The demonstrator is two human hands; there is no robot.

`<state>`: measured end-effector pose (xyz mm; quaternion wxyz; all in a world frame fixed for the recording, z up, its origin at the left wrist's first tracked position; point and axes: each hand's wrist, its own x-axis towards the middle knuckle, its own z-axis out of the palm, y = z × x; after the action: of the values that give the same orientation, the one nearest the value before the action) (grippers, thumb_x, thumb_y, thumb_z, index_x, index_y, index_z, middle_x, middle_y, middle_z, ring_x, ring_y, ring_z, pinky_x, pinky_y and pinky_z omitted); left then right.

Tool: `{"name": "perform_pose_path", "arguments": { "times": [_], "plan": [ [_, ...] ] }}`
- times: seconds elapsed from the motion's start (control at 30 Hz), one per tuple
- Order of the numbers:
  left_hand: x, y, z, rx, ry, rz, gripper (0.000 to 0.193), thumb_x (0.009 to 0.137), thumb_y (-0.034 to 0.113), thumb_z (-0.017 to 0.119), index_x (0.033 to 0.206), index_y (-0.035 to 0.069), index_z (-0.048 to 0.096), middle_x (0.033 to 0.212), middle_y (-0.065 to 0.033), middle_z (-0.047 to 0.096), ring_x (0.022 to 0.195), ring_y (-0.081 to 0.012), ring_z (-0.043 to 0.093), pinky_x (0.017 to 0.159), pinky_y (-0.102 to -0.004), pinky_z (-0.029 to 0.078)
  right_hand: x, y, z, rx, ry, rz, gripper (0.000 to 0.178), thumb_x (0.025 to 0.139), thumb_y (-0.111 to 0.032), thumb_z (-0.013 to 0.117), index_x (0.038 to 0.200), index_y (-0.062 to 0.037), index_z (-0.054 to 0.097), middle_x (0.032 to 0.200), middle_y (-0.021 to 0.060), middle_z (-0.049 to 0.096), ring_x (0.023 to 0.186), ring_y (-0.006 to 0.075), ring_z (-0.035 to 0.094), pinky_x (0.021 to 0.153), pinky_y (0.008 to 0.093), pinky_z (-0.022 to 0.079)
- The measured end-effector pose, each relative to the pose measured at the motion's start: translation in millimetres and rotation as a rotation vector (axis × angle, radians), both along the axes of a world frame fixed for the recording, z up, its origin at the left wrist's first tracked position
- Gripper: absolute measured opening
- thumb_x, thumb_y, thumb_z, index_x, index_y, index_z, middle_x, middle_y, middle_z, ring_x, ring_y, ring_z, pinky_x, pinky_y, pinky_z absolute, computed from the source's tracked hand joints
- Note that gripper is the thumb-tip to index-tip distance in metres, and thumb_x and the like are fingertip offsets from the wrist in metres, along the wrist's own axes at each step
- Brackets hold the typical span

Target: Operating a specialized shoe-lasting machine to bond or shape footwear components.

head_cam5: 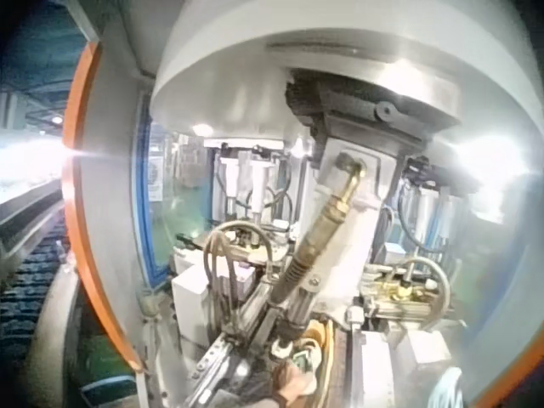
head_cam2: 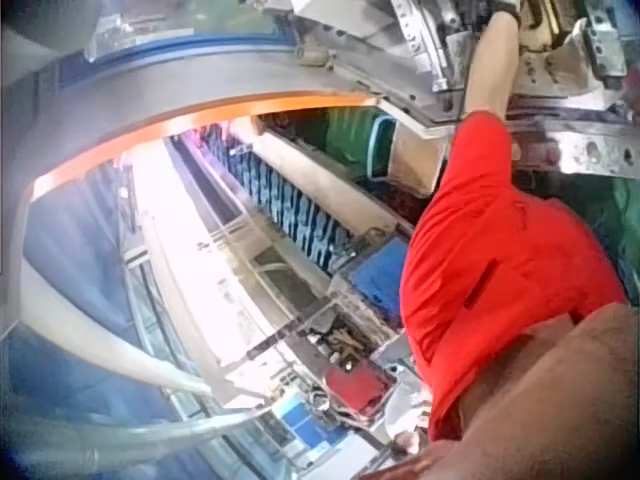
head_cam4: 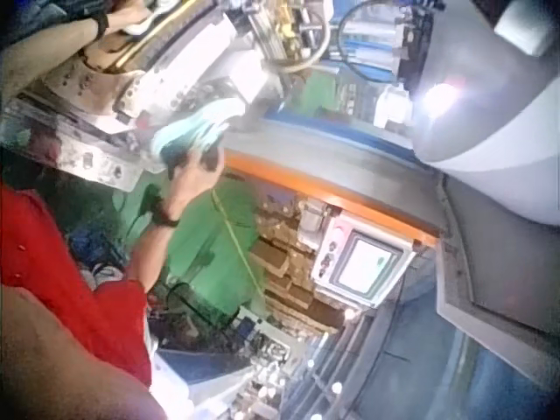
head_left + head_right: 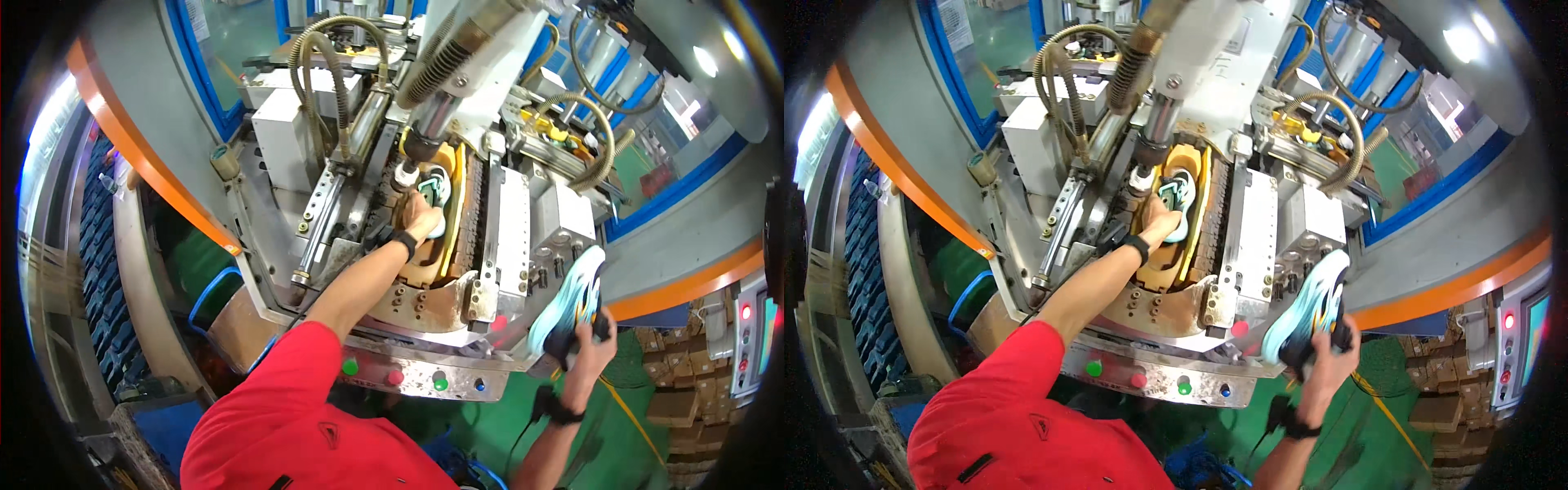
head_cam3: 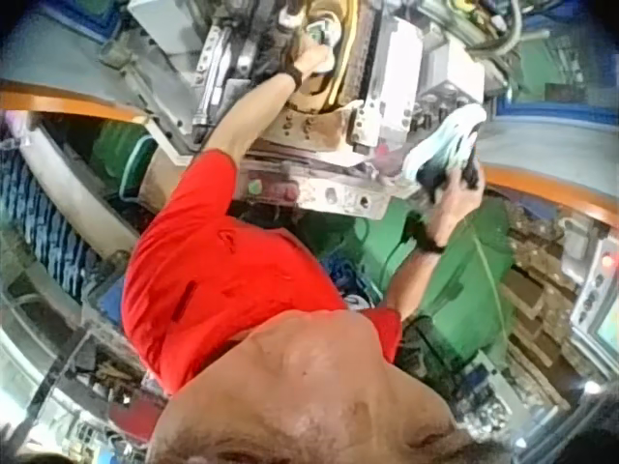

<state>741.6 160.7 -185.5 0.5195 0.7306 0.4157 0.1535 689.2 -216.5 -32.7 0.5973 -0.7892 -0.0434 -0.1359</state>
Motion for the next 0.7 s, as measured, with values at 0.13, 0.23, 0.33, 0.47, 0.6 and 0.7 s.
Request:
{"name": "perform_pose_path", "arguments": {
  "times": [0.13, 0.23, 0.33, 0.47, 0.6, 0.7],
  "plan": [
    [-100.5, 1.4, 53.3, -0.927, -0.398, -0.098, 0.024, 0.081, 0.011, 0.072, 0.099, -0.004, 0.065, 0.088, -0.0103, 0.069, 0.077, -0.0212, 0.068, 0.063, -0.0374, 0.056, 102.0, 80.4, 32.8, -0.266, 0.114, 0.293, 0.039, 0.072, -0.009, 0.069, 0.107, 0.0055, 0.061, 0.089, 0.0062, 0.063, 0.076, 0.0135, 0.058, 0.070, 0.0271, 0.048],
    [-208.0, -4.5, 78.6, -1.033, -0.521, -0.183, 0.028, 0.089, 0.011, 0.065, 0.114, -0.001, 0.061, 0.102, -0.0083, 0.068, 0.087, -0.0185, 0.067, 0.074, -0.0333, 0.056, 113.5, 203.8, 49.4, -0.791, 0.153, 0.360, 0.048, 0.067, -0.025, 0.074, 0.101, 0.0062, 0.058, 0.085, 0.0134, 0.065, 0.078, 0.0232, 0.063, 0.067, 0.0331, 0.050],
    [-302.0, -14.2, 113.3, -0.998, -0.468, -0.157, 0.045, 0.088, 0.007, 0.067, 0.127, -0.005, 0.050, 0.113, -0.0072, 0.062, 0.096, -0.0151, 0.063, 0.084, -0.0315, 0.053, 141.3, 279.6, -0.3, -0.804, 0.274, 0.624, 0.051, 0.060, -0.030, 0.079, 0.089, 0.0095, 0.066, 0.094, 0.0273, 0.067, 0.089, 0.0333, 0.068, 0.074, 0.0388, 0.053],
    [-421.0, -22.2, 129.1, -0.814, -0.590, 0.128, 0.064, 0.078, 0.006, 0.073, 0.134, -0.006, 0.045, 0.118, -0.0103, 0.060, 0.108, -0.0184, 0.059, 0.099, -0.0319, 0.045, 126.6, 364.7, -80.8, -0.906, 0.179, 0.473, 0.049, 0.066, -0.030, 0.077, 0.098, 0.0057, 0.066, 0.101, 0.0235, 0.069, 0.096, 0.0360, 0.068, 0.085, 0.0408, 0.053],
    [-513.2, -54.4, 129.3, -0.577, -0.626, 0.582, 0.053, 0.084, 0.007, 0.064, 0.133, -0.006, 0.047, 0.116, -0.0097, 0.062, 0.104, -0.0178, 0.062, 0.091, -0.0294, 0.048, 116.8, 387.6, -153.3, -0.934, -0.079, 0.264, 0.050, 0.075, -0.027, 0.070, 0.110, 0.0033, 0.050, 0.098, 0.0256, 0.068, 0.096, 0.0398, 0.067, 0.085, 0.0446, 0.053],
    [-549.6, -79.8, 125.1, -0.469, -0.661, 0.665, 0.044, 0.088, 0.009, 0.061, 0.128, -0.004, 0.051, 0.108, -0.0076, 0.064, 0.093, -0.0150, 0.065, 0.081, -0.0267, 0.051, 109.6, 377.0, -127.8, -0.884, 0.068, 0.335, 0.058, 0.078, -0.029, 0.069, 0.114, 0.0053, 0.040, 0.098, 0.0275, 0.067, 0.097, 0.0403, 0.066, 0.084, 0.0471, 0.053]
  ]
}}
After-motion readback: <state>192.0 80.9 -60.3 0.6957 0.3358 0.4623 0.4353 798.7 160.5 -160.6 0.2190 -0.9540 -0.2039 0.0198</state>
